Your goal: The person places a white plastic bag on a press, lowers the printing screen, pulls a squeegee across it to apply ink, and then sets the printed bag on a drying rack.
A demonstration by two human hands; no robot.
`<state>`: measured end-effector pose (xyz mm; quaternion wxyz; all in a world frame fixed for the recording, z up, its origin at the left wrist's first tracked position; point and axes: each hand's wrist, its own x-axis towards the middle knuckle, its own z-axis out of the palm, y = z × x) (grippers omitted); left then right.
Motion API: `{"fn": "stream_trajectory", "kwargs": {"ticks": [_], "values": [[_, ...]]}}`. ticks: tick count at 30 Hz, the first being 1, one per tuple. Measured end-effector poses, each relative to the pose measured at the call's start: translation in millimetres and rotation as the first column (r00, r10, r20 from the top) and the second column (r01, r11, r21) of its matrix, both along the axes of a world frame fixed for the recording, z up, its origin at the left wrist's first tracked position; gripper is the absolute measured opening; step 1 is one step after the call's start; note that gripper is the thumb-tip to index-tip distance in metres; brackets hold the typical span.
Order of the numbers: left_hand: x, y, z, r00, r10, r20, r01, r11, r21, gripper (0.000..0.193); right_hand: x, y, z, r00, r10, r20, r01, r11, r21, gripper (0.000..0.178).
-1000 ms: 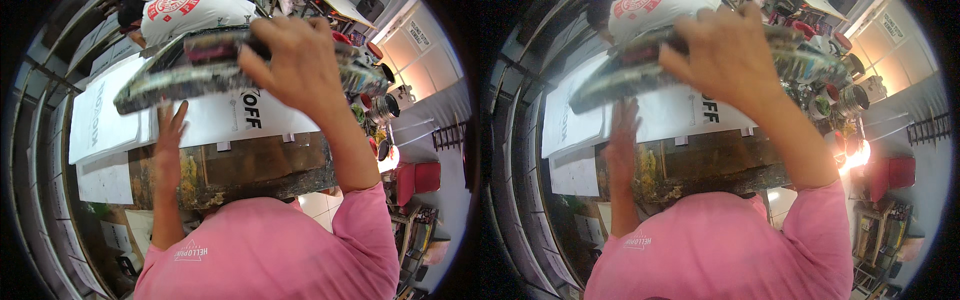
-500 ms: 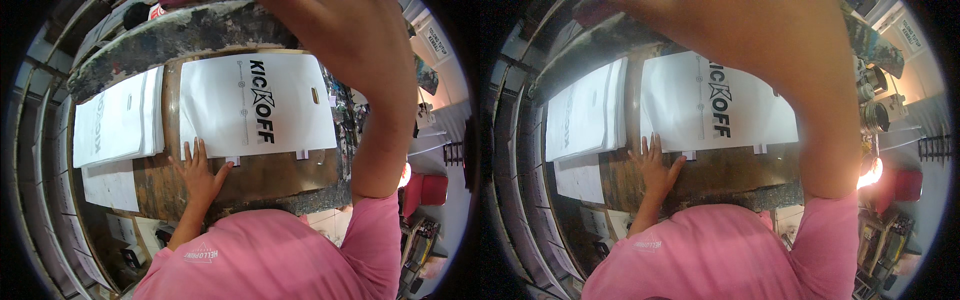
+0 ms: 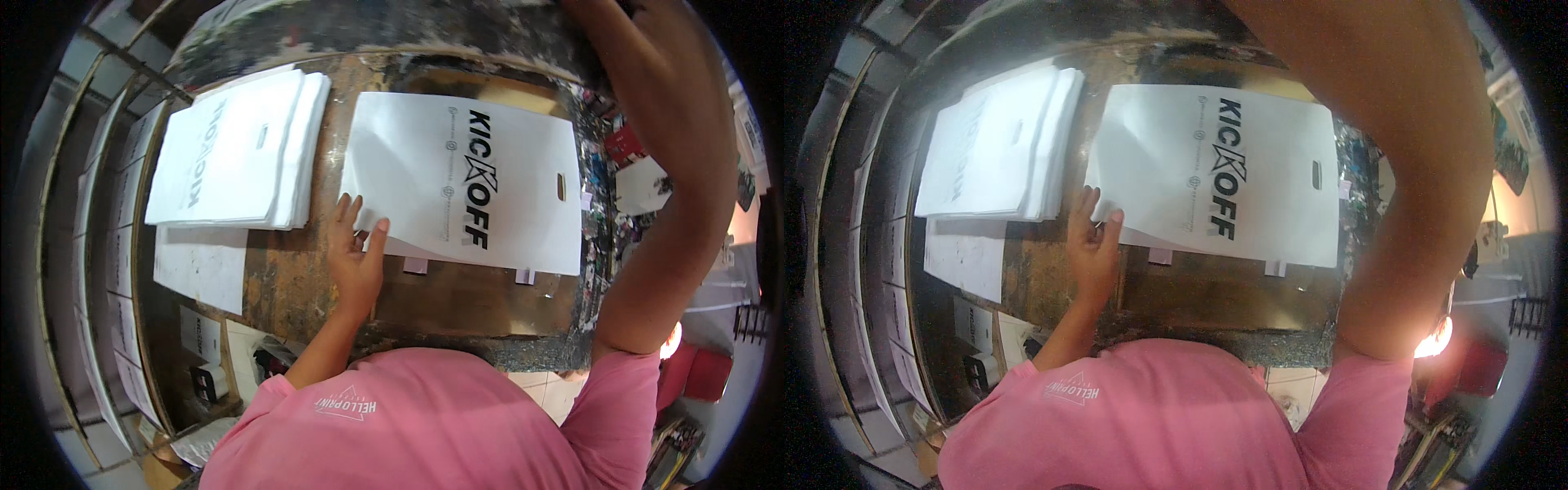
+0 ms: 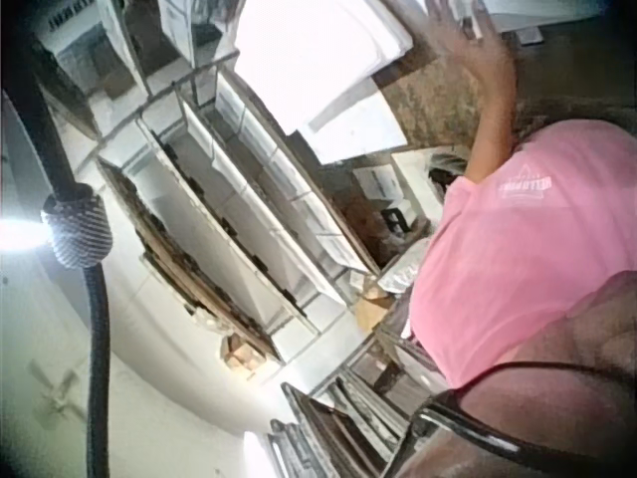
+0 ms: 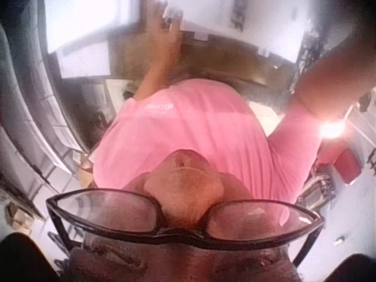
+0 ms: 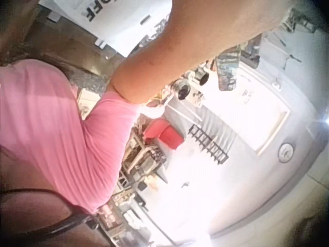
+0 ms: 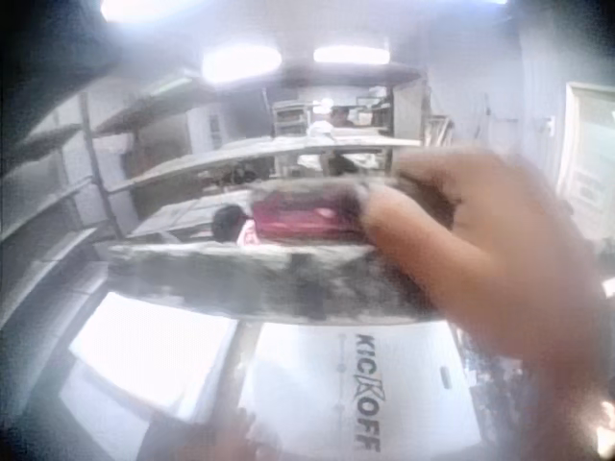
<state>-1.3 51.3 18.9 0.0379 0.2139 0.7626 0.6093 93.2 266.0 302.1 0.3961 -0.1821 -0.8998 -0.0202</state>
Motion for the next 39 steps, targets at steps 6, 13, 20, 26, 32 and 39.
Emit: {"fn": "stream_trajectory", "kwargs": {"ticks": [6, 13, 20, 26, 32, 39], "values": [[-38.7, -19.7, -28.6, 0.984, 0.159, 0.082, -0.161, 0.987, 0.010, 0.043, -5.9, -27.7, -7.4, 0.997, -0.055, -0.060, 0.057, 0.998, 0.028, 0.037], [-44.3, -23.2, -15.7, 0.992, 0.116, -0.054, -0.126, 0.947, -0.294, 0.039, -4.8, -17.0, 9.5, 0.988, -0.048, 0.149, 0.065, 0.992, -0.109, 0.034], [-53.6, -32.4, -19.7, 0.725, -0.064, -0.686, -0.316, 0.853, -0.414, 0.038, 4.3, 31.8, -10.5, 0.992, -0.018, 0.127, 0.016, 1.000, 0.012, 0.056], [-57.8, 11.7, 14.6, 0.940, -0.133, -0.314, 0.040, 0.958, -0.284, 0.039, -3.0, 41.0, -12.2, 0.995, 0.012, 0.098, -0.020, 0.996, 0.082, 0.058], [-77.9, 60.6, 84.1, 0.988, -0.152, 0.022, 0.146, 0.973, 0.177, 0.038, -5.9, 36.1, 2.4, 0.989, 0.051, 0.137, -0.044, 0.998, -0.053, 0.058], [-120.6, -17.4, 75.0, 0.991, -0.091, 0.097, 0.052, 0.936, 0.348, 0.039, -1.9, 36.9, -2.0, 0.994, 0.072, 0.081, -0.072, 0.997, -0.009, 0.054]]}}
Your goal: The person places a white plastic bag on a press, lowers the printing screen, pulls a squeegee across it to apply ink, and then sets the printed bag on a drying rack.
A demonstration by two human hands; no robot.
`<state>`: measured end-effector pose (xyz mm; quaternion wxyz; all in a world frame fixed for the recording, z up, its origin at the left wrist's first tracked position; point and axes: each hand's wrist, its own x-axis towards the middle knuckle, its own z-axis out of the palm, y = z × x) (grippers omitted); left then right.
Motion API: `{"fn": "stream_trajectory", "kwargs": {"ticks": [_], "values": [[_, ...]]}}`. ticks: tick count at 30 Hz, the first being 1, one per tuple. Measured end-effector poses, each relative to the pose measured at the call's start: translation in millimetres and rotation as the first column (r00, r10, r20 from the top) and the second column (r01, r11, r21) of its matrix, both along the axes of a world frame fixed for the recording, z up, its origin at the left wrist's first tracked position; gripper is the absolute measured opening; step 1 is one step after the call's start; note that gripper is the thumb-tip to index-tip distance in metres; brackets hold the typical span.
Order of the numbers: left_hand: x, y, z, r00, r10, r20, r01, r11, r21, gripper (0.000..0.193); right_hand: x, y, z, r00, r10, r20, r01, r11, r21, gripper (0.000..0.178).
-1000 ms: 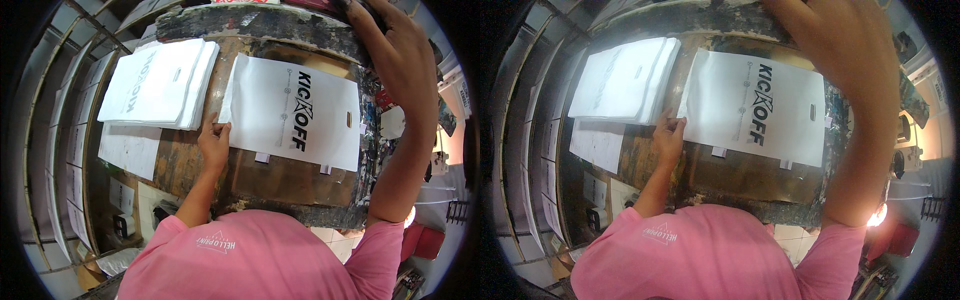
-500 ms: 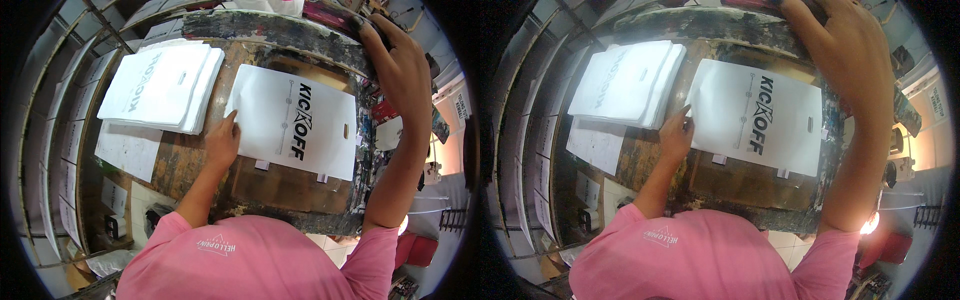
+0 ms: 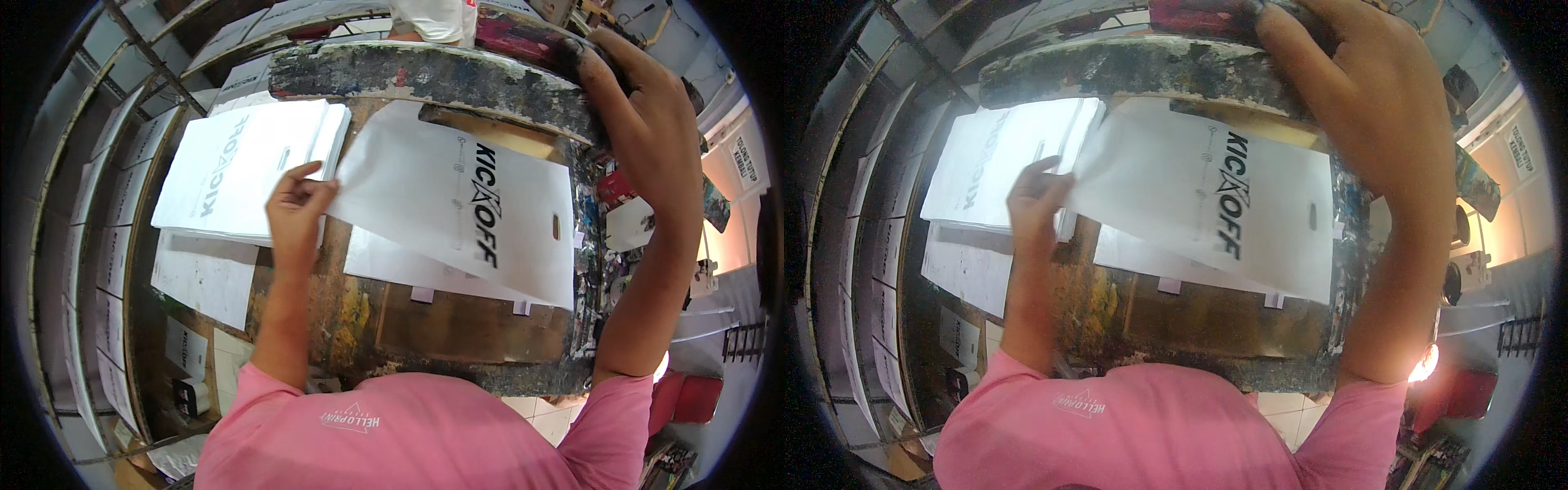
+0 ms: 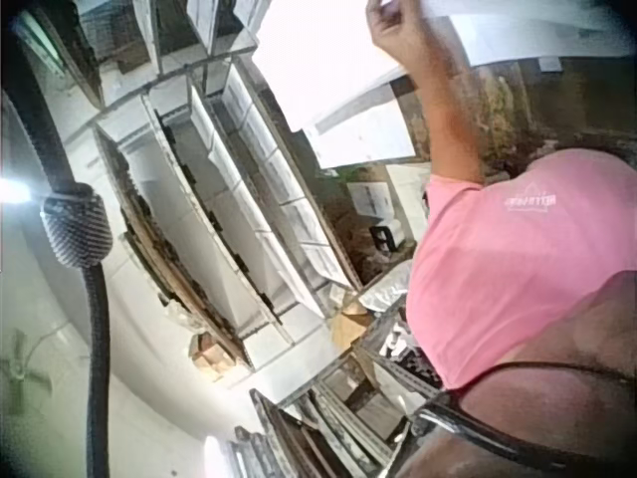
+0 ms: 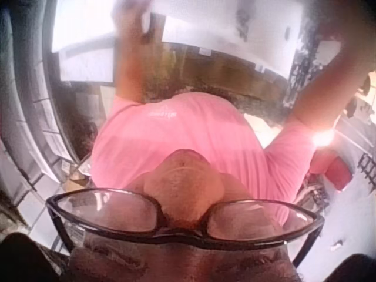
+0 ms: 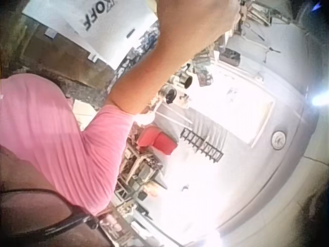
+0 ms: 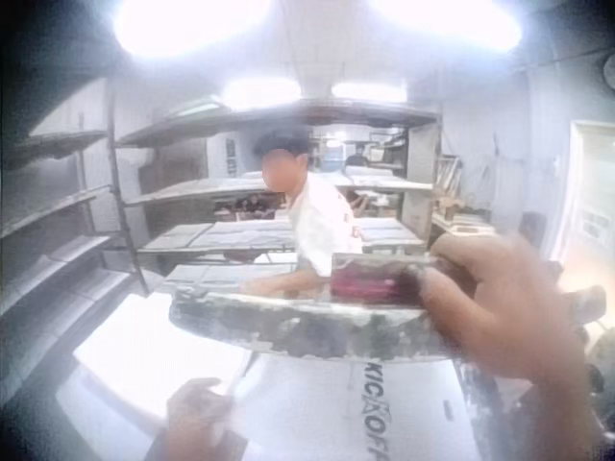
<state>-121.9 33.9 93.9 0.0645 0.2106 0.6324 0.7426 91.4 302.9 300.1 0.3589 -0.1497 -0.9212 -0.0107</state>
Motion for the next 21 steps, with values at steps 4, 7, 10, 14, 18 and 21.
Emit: {"fn": "stream_trajectory", "kwargs": {"ticks": [4, 7, 10, 14, 18, 21], "values": [[-76.2, -50.1, 9.5, 0.992, 0.070, 0.106, -0.048, 0.980, -0.192, 0.046, -2.5, 3.7, 0.2, 0.999, -0.037, 0.002, 0.037, 0.998, 0.045, 0.052], [-158.2, -108.8, 4.1, 0.985, 0.068, 0.157, -0.020, 0.958, -0.287, 0.045, -2.4, 1.2, 2.8, 0.999, -0.026, 0.047, 0.026, 1.000, 0.005, 0.051], [-224.0, -136.8, 11.1, 0.995, 0.053, 0.086, -0.003, 0.862, -0.506, 0.043, 2.3, 4.2, -1.4, 0.999, -0.027, 0.032, 0.024, 0.997, 0.078, 0.050], [-318.8, -180.0, 1.4, 0.977, 0.146, -0.153, -0.211, 0.625, -0.752, 0.048, -3.6, 5.1, -3.6, 1.000, 0.006, 0.027, -0.008, 0.999, 0.045, 0.050], [-352.2, -196.0, 14.4, 0.455, 0.059, -0.888, -0.889, 0.076, -0.451, 0.054, 0.6, -6.5, 6.2, 1.000, 0.008, 0.009, -0.009, 1.000, 0.022, 0.048], [-186.8, -47.9, 42.1, 0.779, 0.027, -0.627, -0.405, 0.785, -0.469, 0.051, -1.1, -16.6, -1.3, 0.993, -0.109, 0.053, 0.109, 0.994, 0.004, 0.047]]}}
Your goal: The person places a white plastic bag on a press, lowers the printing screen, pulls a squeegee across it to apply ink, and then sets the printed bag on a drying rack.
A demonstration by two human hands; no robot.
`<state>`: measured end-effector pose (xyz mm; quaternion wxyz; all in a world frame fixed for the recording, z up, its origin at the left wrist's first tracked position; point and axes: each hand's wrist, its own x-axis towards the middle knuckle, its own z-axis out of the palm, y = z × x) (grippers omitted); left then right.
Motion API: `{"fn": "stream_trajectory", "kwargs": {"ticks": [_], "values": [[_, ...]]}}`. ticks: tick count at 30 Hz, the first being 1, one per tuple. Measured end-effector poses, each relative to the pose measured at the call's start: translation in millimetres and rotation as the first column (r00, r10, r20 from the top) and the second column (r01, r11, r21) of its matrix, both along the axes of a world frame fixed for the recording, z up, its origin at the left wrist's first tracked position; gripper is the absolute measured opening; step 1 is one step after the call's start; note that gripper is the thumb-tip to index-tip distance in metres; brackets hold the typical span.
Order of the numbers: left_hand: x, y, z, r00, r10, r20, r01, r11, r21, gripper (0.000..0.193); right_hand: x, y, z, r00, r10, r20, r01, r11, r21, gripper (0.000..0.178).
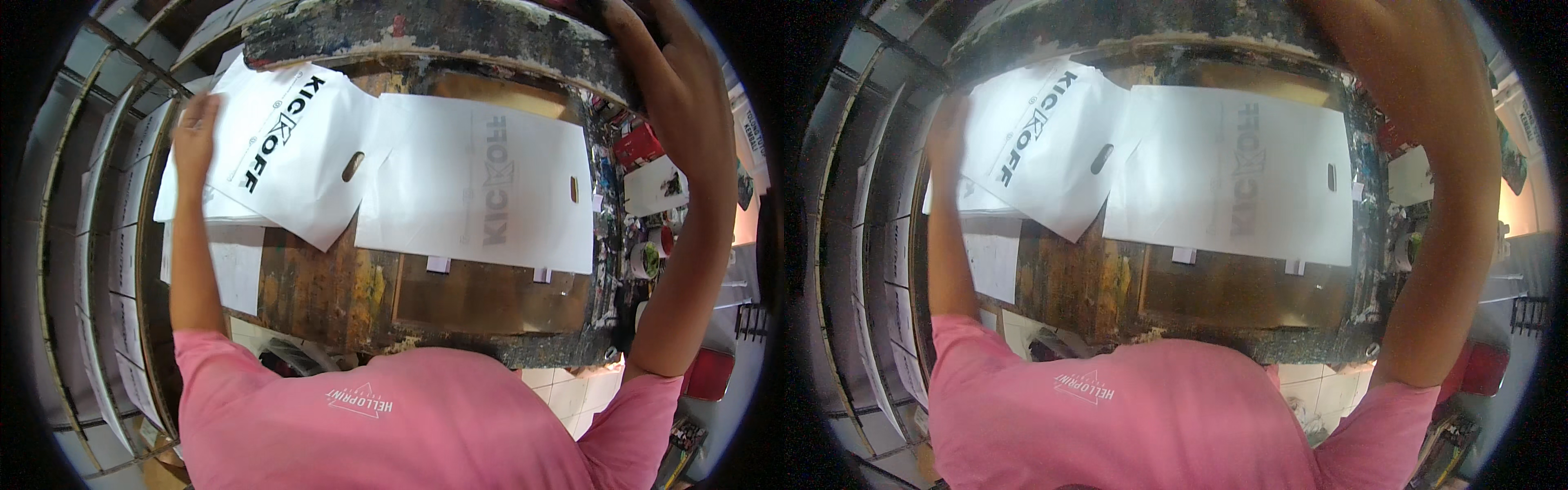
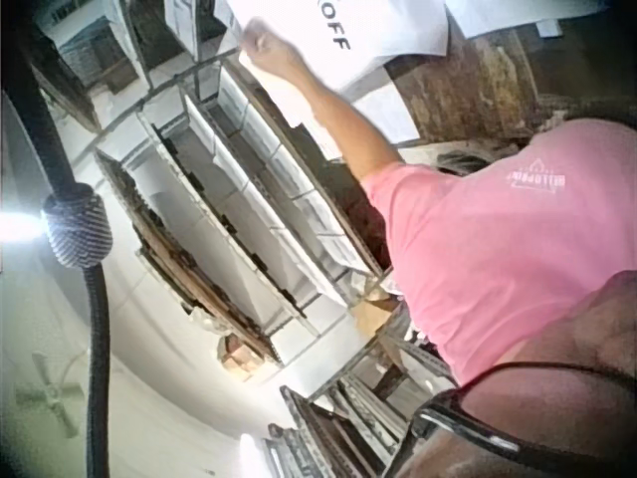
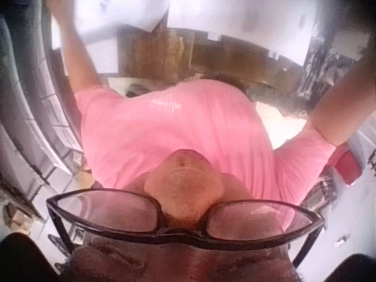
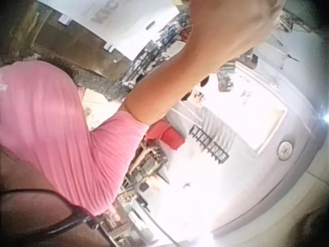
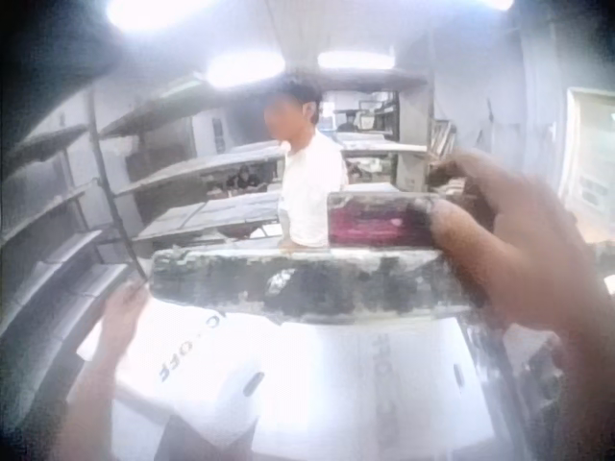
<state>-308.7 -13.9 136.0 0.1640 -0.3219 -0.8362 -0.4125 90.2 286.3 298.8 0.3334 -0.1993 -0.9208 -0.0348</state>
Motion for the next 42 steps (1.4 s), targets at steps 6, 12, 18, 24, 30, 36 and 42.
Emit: {"fn": "stream_trajectory", "kwargs": {"ticks": [6, 12, 18, 24, 30, 36, 42], "values": [[246.8, 13.4, 23.0, 0.355, -0.842, 0.407, 0.452, 0.536, 0.713, 0.064, 4.1, -47.4, -15.9, 0.987, -0.159, 0.010, 0.158, 0.964, -0.215, 0.044], [299.3, -33.7, -26.3, -0.090, -0.916, 0.390, -0.108, 0.398, 0.911, 0.100, 71.7, -45.2, -93.0, 0.833, 0.293, 0.469, -0.169, 0.942, -0.289, 0.045], [333.2, -47.3, -133.3, -0.122, -0.586, 0.801, -0.322, 0.787, 0.526, 0.102, 45.7, -15.1, -217.8, 0.854, 0.423, 0.304, -0.230, 0.830, -0.508, 0.030], [337.4, -36.9, -145.9, -0.135, -0.460, 0.877, -0.368, 0.846, 0.387, 0.103, -81.2, 116.8, -293.8, 0.938, 0.242, 0.250, -0.217, 0.968, -0.123, 0.032], [337.8, -37.1, -153.5, -0.107, -0.391, 0.914, -0.362, 0.871, 0.331, 0.107, -150.3, 187.7, -326.5, 0.948, 0.169, 0.270, -0.163, 0.986, -0.044, 0.033], [336.1, -39.7, -156.3, -0.113, -0.379, 0.918, -0.381, 0.870, 0.312, 0.106, -113.7, 129.3, -332.7, 0.951, 0.157, 0.267, -0.151, 0.988, -0.042, 0.038], [336.1, -37.9, -153.2, -0.120, -0.415, 0.902, -0.385, 0.857, 0.343, 0.107, -18.4, 32.1, -321.0, 0.923, 0.240, 0.301, -0.205, 0.968, -0.143, 0.036]]}}
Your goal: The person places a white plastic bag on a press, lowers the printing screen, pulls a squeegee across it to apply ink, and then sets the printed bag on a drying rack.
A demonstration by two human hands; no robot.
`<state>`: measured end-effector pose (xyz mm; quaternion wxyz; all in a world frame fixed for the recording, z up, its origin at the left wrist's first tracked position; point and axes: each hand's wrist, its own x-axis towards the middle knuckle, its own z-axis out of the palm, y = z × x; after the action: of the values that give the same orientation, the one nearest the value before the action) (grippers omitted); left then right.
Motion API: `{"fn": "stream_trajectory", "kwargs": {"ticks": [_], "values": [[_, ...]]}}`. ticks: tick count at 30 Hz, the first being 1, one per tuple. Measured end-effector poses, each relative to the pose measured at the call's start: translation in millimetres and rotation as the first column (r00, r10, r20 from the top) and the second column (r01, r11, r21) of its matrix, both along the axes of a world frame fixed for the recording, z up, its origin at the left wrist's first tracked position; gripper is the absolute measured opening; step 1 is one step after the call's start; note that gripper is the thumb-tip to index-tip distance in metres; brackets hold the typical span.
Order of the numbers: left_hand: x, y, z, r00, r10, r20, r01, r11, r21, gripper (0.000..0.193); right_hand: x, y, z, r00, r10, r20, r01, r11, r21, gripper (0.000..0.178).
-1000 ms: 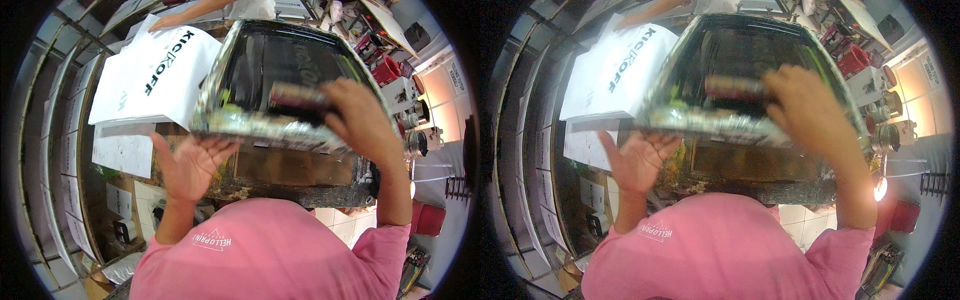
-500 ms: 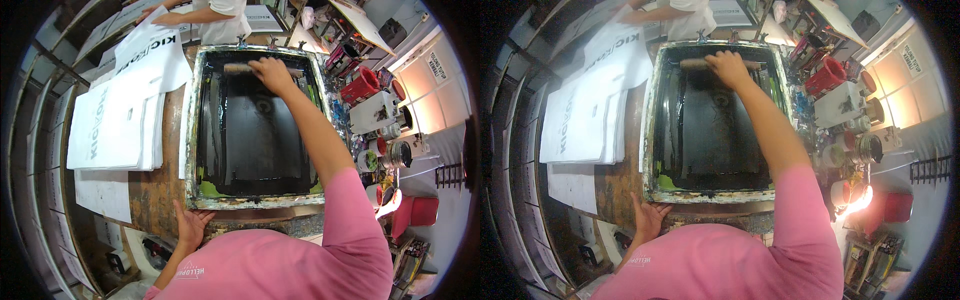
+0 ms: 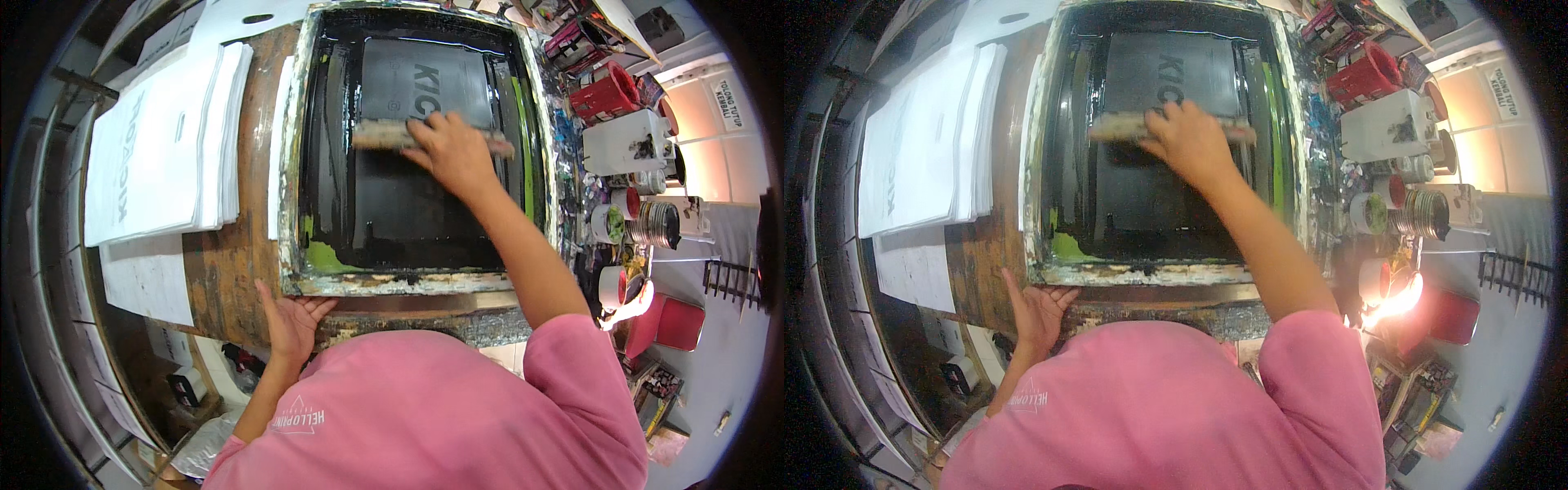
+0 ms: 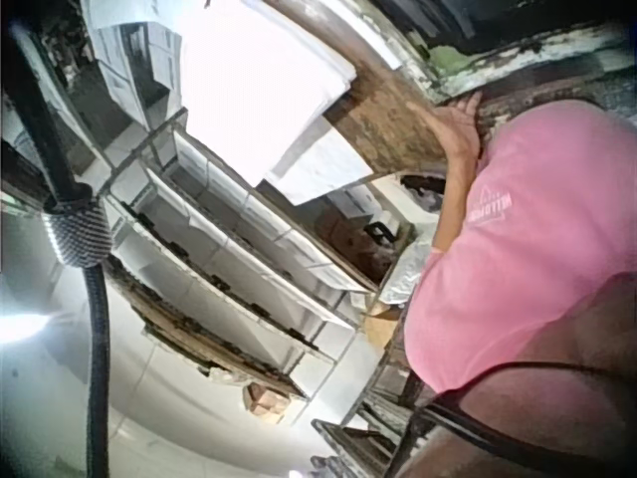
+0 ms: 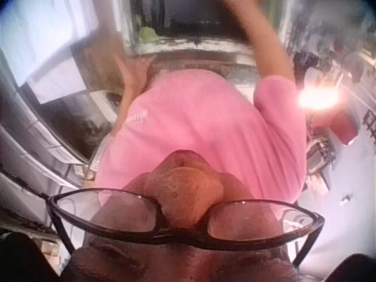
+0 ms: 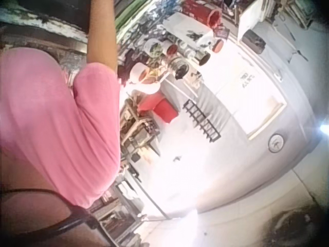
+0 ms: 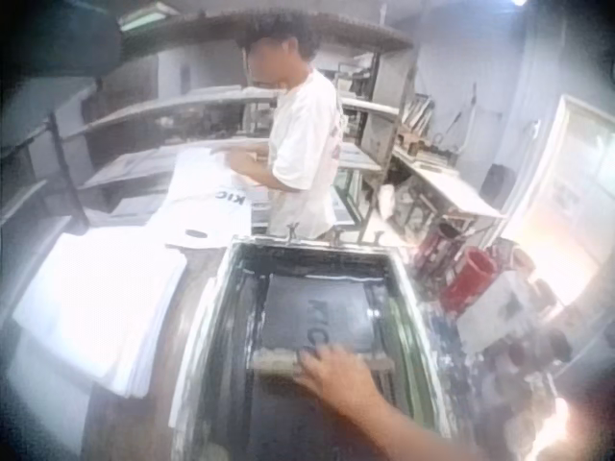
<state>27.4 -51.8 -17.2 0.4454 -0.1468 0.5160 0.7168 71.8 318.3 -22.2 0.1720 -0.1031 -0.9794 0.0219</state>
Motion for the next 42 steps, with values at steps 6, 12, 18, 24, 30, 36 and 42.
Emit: {"fn": "stream_trajectory", "kwargs": {"ticks": [6, 12, 18, 24, 30, 36, 42], "values": [[-0.3, -7.2, -10.8, 0.999, -0.020, -0.027, 0.022, 0.994, 0.103, 0.110, 85.8, -93.0, 28.6, 0.994, 0.007, 0.112, 0.012, 0.985, -0.173, 0.041], [1.4, -5.4, -8.7, 0.997, -0.013, -0.074, 0.024, 0.988, 0.155, 0.110, 106.2, -115.7, 43.1, 0.977, -0.022, 0.213, 0.063, 0.980, -0.190, 0.033], [5.9, -5.9, -6.5, 0.992, 0.000, -0.128, 0.026, 0.980, 0.197, 0.105, 126.7, -138.2, 61.9, 0.991, -0.023, 0.128, 0.041, 0.989, -0.142, 0.033], [-6.4, -17.8, 32.3, 0.976, 0.035, -0.216, 0.091, 0.834, 0.544, 0.093, 118.0, -162.0, 121.5, 0.977, -0.191, -0.091, 0.196, 0.979, 0.052, 0.036], [-32.6, 30.5, 71.9, 0.403, -0.083, -0.912, 0.409, 0.907, 0.098, 0.081, 70.3, -97.2, 216.6, 0.919, -0.070, -0.389, 0.171, 0.958, 0.231, 0.035], [-23.8, 47.6, -12.6, -0.234, -0.903, -0.359, -0.401, 0.426, -0.811, 0.091, 38.9, -80.3, 290.9, 0.931, -0.083, -0.357, 0.125, 0.988, 0.096, 0.043], [-17.0, 61.5, -8.3, -0.215, -0.921, -0.325, -0.337, 0.383, -0.860, 0.103, 25.6, -79.6, 331.9, 0.918, -0.229, -0.322, 0.238, 0.971, -0.011, 0.053]]}}
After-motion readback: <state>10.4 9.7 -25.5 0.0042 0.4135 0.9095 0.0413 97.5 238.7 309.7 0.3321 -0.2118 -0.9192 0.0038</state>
